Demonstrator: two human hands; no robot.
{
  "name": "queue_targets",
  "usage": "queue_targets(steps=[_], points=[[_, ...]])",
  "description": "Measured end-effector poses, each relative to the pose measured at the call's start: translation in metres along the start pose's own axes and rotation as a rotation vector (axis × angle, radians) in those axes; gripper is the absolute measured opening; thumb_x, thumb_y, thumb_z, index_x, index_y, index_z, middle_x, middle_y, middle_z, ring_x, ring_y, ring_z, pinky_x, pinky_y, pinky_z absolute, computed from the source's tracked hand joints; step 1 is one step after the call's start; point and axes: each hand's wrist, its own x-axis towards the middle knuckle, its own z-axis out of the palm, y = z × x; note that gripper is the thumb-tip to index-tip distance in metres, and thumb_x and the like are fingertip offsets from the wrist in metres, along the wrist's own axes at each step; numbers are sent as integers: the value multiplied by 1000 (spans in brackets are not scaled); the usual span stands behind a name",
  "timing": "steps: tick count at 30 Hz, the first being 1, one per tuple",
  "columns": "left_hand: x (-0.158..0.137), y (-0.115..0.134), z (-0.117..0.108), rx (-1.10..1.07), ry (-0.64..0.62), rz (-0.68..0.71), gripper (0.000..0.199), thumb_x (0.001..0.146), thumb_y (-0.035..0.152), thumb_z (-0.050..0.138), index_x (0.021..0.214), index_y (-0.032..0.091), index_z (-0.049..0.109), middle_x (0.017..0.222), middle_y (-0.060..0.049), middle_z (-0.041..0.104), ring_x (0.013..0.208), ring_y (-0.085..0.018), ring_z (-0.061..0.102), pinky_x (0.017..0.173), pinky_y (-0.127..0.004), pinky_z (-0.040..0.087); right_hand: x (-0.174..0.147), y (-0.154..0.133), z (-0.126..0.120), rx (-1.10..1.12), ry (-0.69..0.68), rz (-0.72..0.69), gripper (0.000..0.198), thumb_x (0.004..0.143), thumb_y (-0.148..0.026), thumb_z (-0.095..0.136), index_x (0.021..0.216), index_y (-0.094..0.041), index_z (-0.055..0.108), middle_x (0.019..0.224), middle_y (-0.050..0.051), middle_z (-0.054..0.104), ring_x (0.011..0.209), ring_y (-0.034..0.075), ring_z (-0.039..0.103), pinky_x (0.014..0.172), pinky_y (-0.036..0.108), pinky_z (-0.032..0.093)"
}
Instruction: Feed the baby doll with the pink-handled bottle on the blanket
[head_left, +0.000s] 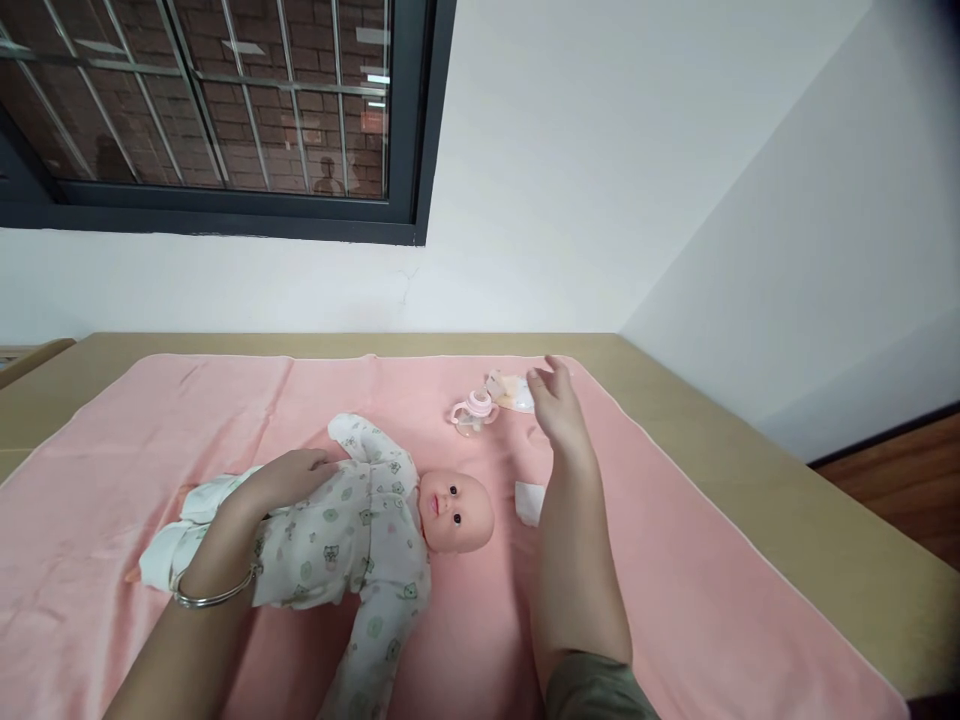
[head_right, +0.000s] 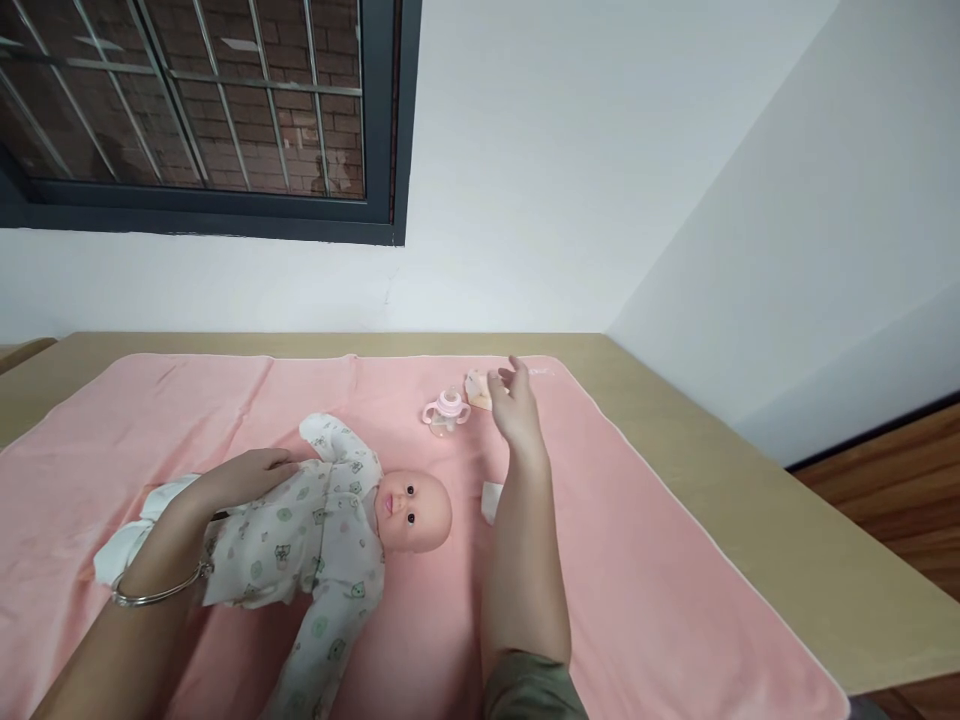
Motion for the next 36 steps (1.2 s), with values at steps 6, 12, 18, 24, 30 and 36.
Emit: queue_targets(steps=[6,12,18,24,30,36], points=[[0,-2,0,3,1,42,60,96,65,47,123,27,84,133,-11,86,124,-39,79,104,-48,63,-9,-15,5,658,149,201,24,84,-36,63,102,-21,66,85,1,75,77,15,73,71,24,58],[3,-5,0,32,-11,46,58,96,63,45,121,26,82,137,-12,84,129,-38,77,107,-48,62,-67,9,44,611,-71,268,12,74,-28,70,74,-18,62,63,-1,64,56,11,59,56,22,50],[2,-2,-2,57,-43,38,57,99,60,40,119,24,79,139,-11,83,128,-36,77,109,-46,60,-134,49,53,700,73,587,12,78,-25,73,88,-20,73,85,2,80,77,15,73,70,25,59],[2,-6,-2,56,-42,89,57,100,60,41,120,22,78,141,-13,82,128,-37,76,114,-48,59,-161,66,61,834,21,754,15,87,-31,71,96,-20,75,96,5,84,91,24,79,81,36,67],[3,-10,0,62,-19,100,56,98,59,43,121,22,79,140,-14,82,128,-38,77,112,-49,61,-167,78,63,812,-148,723,34,92,-44,65,109,-17,76,112,12,87,103,31,84,89,44,70],[2,-10,-1,79,-17,101,54,99,57,42,118,22,78,141,-13,82,128,-37,77,110,-46,61,-168,90,62,753,-113,639,43,90,-48,69,114,-14,78,121,15,86,110,33,84,93,44,71]])
